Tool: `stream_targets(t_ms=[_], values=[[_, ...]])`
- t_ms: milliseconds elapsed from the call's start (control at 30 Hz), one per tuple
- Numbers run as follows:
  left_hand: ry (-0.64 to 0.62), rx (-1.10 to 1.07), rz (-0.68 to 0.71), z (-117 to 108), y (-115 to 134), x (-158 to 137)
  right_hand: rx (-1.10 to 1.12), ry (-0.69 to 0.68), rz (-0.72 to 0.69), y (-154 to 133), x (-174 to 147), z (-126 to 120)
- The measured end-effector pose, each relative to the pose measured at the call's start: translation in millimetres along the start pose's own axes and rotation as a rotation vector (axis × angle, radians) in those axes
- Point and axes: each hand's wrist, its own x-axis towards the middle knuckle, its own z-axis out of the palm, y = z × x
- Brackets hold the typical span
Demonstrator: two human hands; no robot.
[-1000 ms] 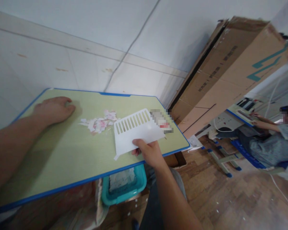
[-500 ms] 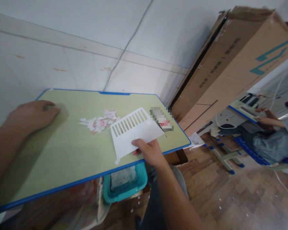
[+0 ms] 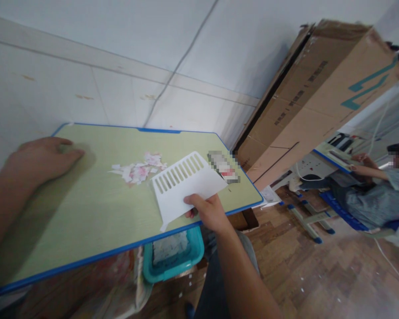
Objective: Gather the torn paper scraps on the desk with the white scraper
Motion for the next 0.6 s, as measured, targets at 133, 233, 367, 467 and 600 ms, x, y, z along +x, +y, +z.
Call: stream_targets(t_ms=[133, 233, 367, 467, 600], values=[[0.012, -0.022, -0.038, -2.8, 0.7, -4.1, -0.007, -0.004, 0.005, 1.4, -0.3, -0.2], [-0.012, -0.036, -0.051, -1.2, -0.7, -3.0, -0.017, -0.003, -0.003, 1.8, -0.4, -1.0], [-0.026, -0.056, -0.047, 1.2, -1.6, -2.4, -0.025, -0.020, 0.004, 2.4, 0.4, -1.9], [-0.016, -0.075, -0.052, 0.3, 0.2, -5.0, 0.007, -0.030, 0.003, 1.8, 0.9, -2.0], [-0.034, -0.077, -0.068, -2.7, 2.7, -8.0, -0.002, -0.041, 0.005, 2.3, -0.3, -2.9]])
